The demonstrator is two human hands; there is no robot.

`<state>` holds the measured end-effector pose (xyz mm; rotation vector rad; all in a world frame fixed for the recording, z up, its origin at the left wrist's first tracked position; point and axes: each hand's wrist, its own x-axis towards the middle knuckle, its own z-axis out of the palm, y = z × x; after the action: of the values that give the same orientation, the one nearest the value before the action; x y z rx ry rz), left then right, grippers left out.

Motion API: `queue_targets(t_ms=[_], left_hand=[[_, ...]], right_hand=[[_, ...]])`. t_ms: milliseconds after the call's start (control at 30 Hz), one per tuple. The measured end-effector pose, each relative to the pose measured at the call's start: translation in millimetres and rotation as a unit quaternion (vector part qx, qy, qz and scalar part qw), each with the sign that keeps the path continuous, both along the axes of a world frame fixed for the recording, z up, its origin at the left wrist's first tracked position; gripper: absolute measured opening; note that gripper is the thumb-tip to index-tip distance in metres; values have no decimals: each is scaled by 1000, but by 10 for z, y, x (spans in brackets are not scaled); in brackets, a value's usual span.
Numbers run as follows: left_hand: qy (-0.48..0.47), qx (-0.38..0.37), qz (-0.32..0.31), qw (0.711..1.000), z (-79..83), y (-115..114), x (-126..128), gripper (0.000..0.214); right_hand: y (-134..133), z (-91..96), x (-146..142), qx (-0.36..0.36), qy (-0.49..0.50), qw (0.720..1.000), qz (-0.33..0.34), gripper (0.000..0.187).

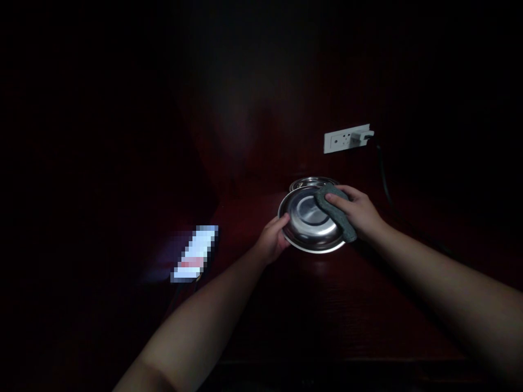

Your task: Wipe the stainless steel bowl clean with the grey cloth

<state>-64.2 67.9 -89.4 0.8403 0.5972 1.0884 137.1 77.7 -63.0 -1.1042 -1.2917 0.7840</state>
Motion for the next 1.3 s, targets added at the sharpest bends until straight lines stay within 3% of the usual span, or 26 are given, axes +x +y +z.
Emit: queue_targets(t_ms=[100, 233, 700, 1300], left_hand=[[47, 28, -21, 998, -30, -41, -16, 39], [79, 44, 0, 996, -39, -48, -15, 45], [65, 11, 22, 998, 17, -4, -4, 43], [86, 35, 18, 995, 31, 14, -44, 51]], right_hand=[[-2, 11, 2, 2, 20, 1000, -21, 40], [-12, 9, -5, -3, -2, 1000, -3, 39], [13, -24, 23, -22, -61, 998, 10, 46], [-7, 7, 48, -40, -47, 997, 42, 43]])
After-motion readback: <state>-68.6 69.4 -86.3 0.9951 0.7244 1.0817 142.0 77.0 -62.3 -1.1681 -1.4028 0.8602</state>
